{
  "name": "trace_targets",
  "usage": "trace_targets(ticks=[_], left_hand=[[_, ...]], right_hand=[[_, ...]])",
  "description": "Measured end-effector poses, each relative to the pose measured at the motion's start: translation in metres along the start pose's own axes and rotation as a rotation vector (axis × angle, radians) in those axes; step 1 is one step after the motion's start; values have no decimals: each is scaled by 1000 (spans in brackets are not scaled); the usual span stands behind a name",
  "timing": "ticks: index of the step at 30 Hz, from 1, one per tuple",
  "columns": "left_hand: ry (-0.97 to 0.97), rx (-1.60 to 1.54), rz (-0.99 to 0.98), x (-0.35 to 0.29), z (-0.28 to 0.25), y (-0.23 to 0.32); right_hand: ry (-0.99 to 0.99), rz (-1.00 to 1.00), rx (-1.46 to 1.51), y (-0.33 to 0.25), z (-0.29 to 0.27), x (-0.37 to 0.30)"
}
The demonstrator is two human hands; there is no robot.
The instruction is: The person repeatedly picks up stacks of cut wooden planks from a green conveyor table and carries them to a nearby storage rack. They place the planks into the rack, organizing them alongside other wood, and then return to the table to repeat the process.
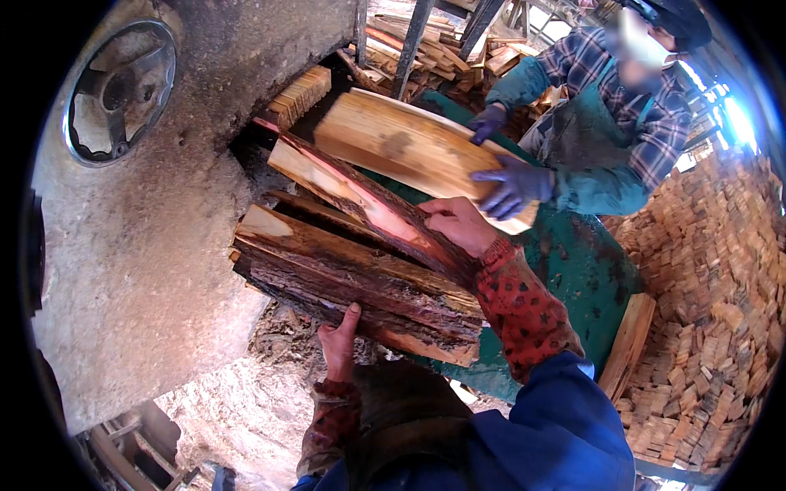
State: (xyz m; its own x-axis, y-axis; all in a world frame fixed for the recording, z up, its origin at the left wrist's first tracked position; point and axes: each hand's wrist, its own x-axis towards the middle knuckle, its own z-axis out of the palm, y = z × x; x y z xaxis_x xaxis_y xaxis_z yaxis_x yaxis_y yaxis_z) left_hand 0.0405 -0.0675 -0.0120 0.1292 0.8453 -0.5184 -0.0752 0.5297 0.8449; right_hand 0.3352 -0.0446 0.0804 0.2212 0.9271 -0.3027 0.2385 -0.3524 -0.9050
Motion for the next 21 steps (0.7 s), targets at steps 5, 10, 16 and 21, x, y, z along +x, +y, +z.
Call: trace_targets(ticks=[5, 10, 16, 21], left_hand=[[0, -39, 57, 4, -2, -12], [-13, -21, 100, 7, -2, -18], [-5, 18, 119, 14, -4, -27], [-22, 5, 117, 10, 0, -18]], right_hand=[[53, -37, -73, -12, 18, -35], [116, -89, -22, 7, 33, -61], [175, -197, -239, -11, 50, -78], [208, -223, -272, -5, 49, -92]])
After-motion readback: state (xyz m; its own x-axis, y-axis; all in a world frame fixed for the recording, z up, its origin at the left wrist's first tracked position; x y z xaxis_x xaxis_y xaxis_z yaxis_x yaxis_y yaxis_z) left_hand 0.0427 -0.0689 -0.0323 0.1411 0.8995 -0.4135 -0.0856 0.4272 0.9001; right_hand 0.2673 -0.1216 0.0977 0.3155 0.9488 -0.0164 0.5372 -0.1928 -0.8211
